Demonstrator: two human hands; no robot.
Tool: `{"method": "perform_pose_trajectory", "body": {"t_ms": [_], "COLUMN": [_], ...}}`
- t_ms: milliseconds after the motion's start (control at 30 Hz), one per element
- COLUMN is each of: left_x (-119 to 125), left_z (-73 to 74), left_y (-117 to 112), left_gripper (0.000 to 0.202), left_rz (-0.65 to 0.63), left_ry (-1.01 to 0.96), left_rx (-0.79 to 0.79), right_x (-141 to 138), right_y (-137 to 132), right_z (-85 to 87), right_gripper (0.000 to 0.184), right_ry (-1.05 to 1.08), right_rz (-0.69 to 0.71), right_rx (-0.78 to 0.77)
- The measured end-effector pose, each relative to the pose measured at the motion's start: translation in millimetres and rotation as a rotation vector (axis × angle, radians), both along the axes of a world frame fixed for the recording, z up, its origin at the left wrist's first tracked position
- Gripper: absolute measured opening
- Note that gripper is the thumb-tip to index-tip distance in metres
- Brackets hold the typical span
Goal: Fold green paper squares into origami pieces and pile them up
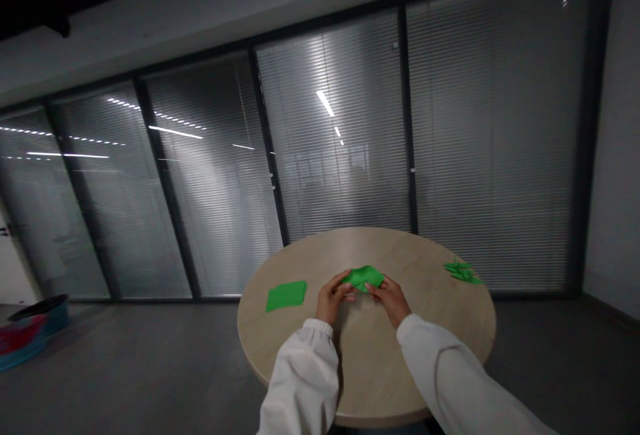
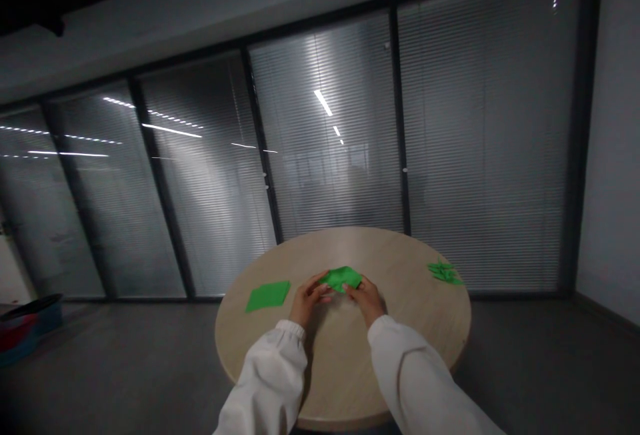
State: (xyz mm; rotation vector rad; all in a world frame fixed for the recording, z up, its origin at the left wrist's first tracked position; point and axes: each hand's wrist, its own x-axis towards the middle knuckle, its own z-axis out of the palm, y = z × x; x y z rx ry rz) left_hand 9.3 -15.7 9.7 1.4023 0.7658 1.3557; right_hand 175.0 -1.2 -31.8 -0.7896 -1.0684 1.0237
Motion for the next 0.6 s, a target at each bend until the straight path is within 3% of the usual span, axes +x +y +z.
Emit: {"method": "perform_pose_trajectory", "body": {"t_ms": [200,400,600], "left_x": [0.5,2.0,1.5], "left_z": [0.3,-0.6,-5.5], "left_y": [-2.2,-4.7,1.8], "left_gripper": [0.047,0.062,0.036], "left_rz": [0.017,0.064,0.114], "left_ry": [0.033,0.048,-0.001], "left_rx": [0.003,0.070,0.030], "right_x": [1.3,3.0,1.6], "right_y": [0.2,4.0,2.8], "right_z": [-1.3,-5.5,-3.8], "right_gripper": [0.040,0.038,0.037], "right_ry": [0.046,0.047,0.012], "right_rz": [0.005,-0.016,0.010], "right_rx": [-0.041,-0.050,-0.050]}}
